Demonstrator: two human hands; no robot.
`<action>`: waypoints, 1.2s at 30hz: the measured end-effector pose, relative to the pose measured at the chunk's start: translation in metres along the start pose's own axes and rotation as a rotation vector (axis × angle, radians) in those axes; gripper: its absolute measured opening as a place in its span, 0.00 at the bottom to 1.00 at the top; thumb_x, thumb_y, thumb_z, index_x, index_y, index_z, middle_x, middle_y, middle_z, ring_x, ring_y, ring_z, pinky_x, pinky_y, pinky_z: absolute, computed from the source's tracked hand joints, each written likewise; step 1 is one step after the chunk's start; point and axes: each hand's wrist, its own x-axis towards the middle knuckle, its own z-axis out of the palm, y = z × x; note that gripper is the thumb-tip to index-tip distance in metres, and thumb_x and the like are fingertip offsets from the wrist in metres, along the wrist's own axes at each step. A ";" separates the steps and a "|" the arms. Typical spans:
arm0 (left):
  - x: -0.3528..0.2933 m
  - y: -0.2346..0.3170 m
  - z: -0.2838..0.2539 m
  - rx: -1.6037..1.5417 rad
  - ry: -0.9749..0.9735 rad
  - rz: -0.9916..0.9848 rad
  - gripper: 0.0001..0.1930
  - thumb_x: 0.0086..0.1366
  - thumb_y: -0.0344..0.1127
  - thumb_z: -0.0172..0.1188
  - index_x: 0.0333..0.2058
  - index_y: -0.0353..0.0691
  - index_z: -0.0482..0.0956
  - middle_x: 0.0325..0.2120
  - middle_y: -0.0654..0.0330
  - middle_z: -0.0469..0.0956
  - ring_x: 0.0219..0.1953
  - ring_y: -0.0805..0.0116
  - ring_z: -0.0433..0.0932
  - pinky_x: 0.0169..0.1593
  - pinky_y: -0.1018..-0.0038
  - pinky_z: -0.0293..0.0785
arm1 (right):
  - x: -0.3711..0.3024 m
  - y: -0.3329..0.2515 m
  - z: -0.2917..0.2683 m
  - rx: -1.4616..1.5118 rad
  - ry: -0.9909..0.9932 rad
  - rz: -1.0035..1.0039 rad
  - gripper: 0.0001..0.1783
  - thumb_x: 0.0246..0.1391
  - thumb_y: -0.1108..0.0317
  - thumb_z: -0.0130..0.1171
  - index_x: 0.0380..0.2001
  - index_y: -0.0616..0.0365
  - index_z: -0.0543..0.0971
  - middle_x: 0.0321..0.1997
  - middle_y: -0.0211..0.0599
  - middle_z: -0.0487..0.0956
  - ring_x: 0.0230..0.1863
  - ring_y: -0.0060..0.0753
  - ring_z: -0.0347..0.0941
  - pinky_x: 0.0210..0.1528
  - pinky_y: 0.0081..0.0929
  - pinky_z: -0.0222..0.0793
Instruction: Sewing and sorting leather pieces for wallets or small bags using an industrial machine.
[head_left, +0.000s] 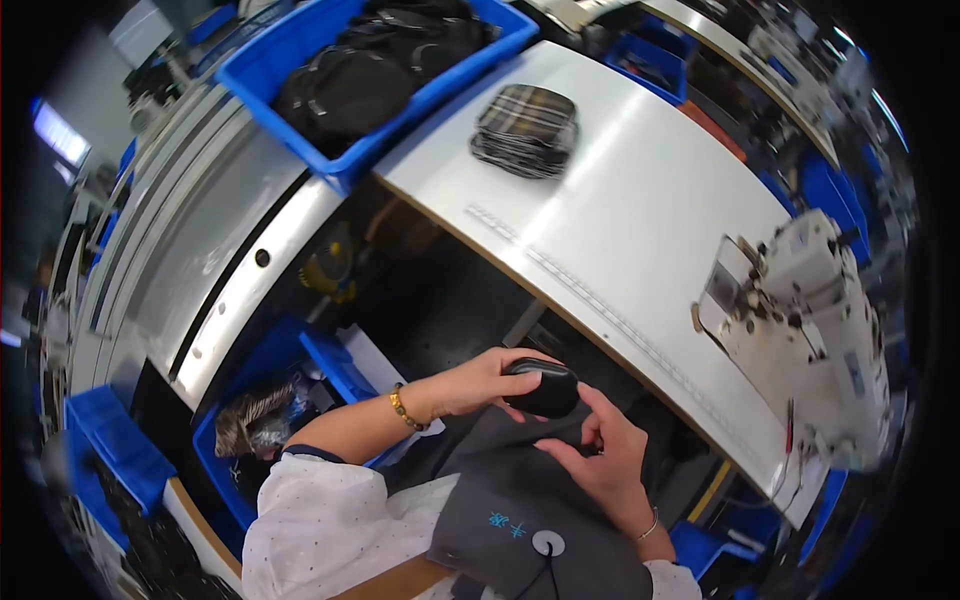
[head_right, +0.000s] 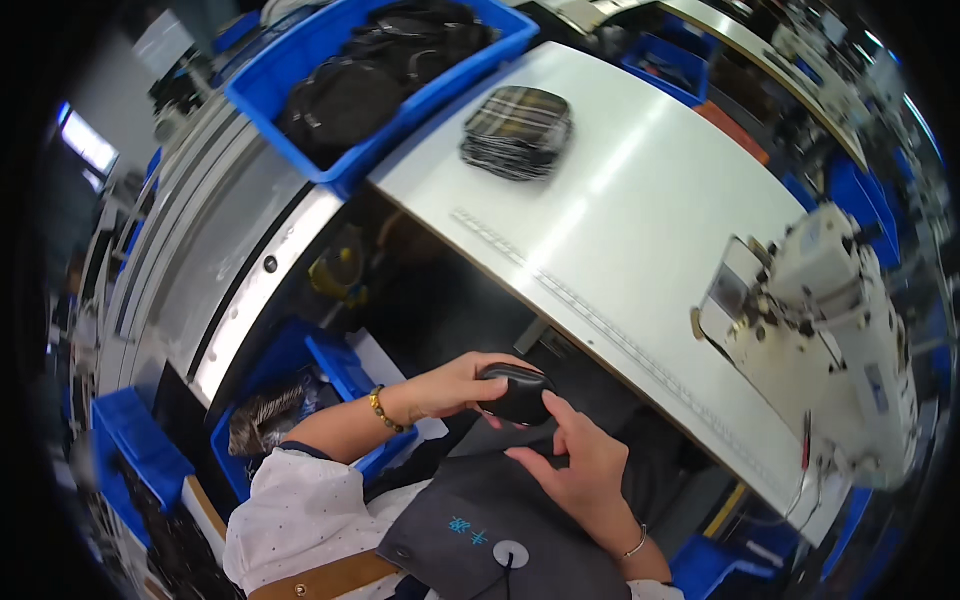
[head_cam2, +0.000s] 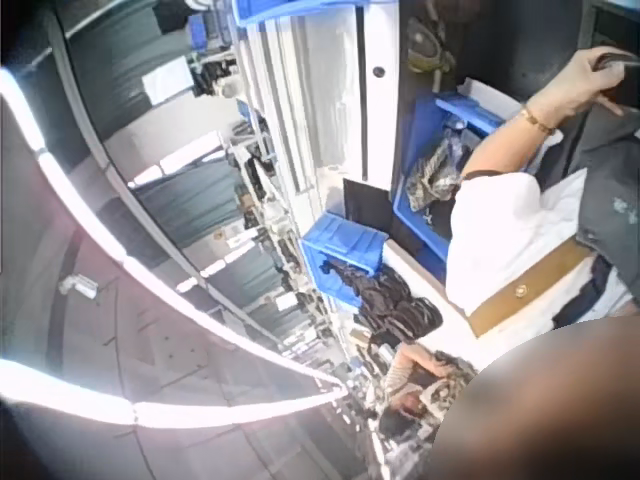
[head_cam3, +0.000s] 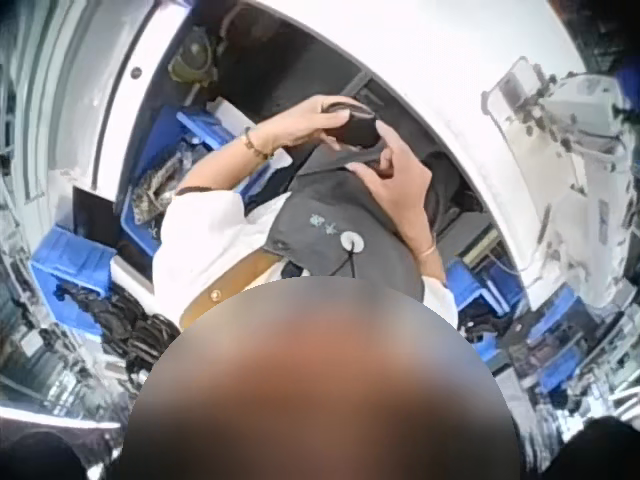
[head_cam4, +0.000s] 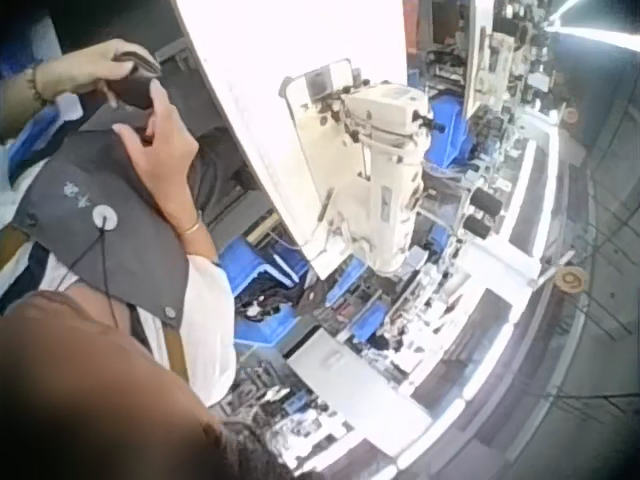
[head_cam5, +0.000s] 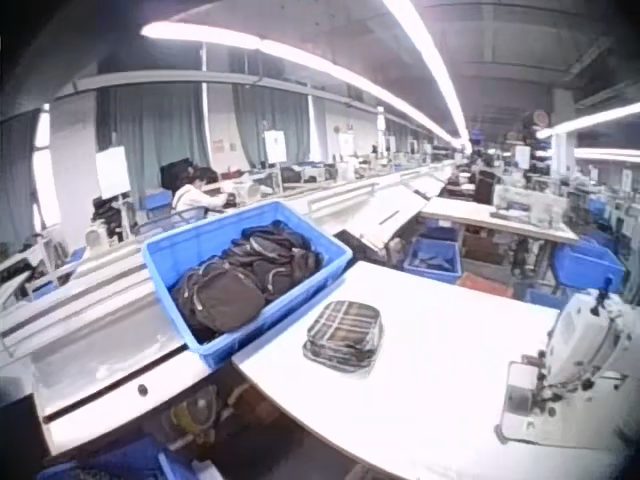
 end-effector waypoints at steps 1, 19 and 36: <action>0.016 -0.005 0.015 -0.108 -0.058 -0.027 0.35 0.70 0.60 0.54 0.63 0.36 0.67 0.53 0.55 0.77 0.49 0.66 0.81 0.43 0.73 0.84 | -0.001 -0.002 -0.008 -0.162 0.005 -0.070 0.35 0.35 0.62 0.81 0.51 0.56 0.79 0.20 0.28 0.69 0.18 0.23 0.67 0.20 0.21 0.62; 0.086 -0.038 0.102 -0.117 -0.104 -0.241 0.26 0.76 0.45 0.49 0.67 0.41 0.64 0.55 0.63 0.74 0.52 0.79 0.75 0.50 0.82 0.74 | -0.070 0.032 -0.067 -0.306 0.118 0.115 0.31 0.37 0.63 0.78 0.47 0.51 0.78 0.25 0.31 0.74 0.23 0.31 0.74 0.25 0.27 0.68; 0.106 -0.053 0.106 -0.525 -0.115 -0.363 0.35 0.73 0.63 0.44 0.60 0.34 0.69 0.50 0.54 0.77 0.50 0.67 0.79 0.55 0.71 0.76 | -0.080 0.066 -0.050 -0.443 0.398 -0.058 0.31 0.29 0.62 0.79 0.43 0.52 0.81 0.20 0.27 0.71 0.18 0.27 0.70 0.20 0.26 0.65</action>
